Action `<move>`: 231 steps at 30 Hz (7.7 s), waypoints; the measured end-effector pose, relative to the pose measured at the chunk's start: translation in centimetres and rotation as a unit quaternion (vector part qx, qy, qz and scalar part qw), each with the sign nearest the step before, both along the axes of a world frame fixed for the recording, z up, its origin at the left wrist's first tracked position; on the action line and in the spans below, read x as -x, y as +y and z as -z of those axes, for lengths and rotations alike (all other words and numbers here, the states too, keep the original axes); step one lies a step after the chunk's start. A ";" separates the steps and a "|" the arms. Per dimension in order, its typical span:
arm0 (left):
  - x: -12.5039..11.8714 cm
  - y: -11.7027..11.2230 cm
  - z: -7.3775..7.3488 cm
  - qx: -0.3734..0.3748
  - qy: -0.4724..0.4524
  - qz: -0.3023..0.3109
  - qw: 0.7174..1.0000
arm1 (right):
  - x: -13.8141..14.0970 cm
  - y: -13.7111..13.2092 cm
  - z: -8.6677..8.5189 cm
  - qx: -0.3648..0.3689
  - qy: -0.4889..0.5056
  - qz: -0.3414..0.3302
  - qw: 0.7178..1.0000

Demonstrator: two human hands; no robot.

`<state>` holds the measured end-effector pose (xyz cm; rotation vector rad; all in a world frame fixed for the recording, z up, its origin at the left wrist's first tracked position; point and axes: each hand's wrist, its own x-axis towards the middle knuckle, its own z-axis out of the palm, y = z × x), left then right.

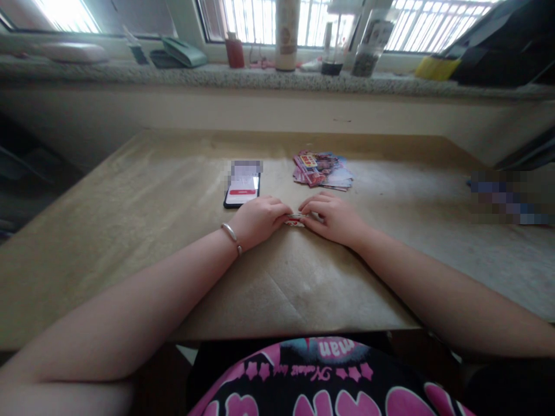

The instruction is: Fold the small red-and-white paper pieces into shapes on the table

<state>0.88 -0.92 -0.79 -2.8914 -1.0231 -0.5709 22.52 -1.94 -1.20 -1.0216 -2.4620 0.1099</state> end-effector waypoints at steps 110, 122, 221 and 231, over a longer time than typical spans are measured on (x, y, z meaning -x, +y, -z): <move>-0.6 -0.3 -0.3 0.135 -0.187 -0.067 0.971 | 1.1 -1.1 -0.3 0.107 0.134 0.119 0.978; -0.8 -0.5 -0.3 0.186 -0.205 -0.059 0.959 | 1.7 -0.4 0.5 0.247 0.297 0.106 0.916; -0.1 -0.6 -0.9 0.270 -0.307 -0.042 0.912 | 2.0 -1.2 -0.7 0.087 0.127 0.023 0.988; -0.5 -1.0 -1.3 0.359 -0.291 -0.027 0.887 | 2.4 -1.0 -0.3 0.159 0.276 0.017 0.948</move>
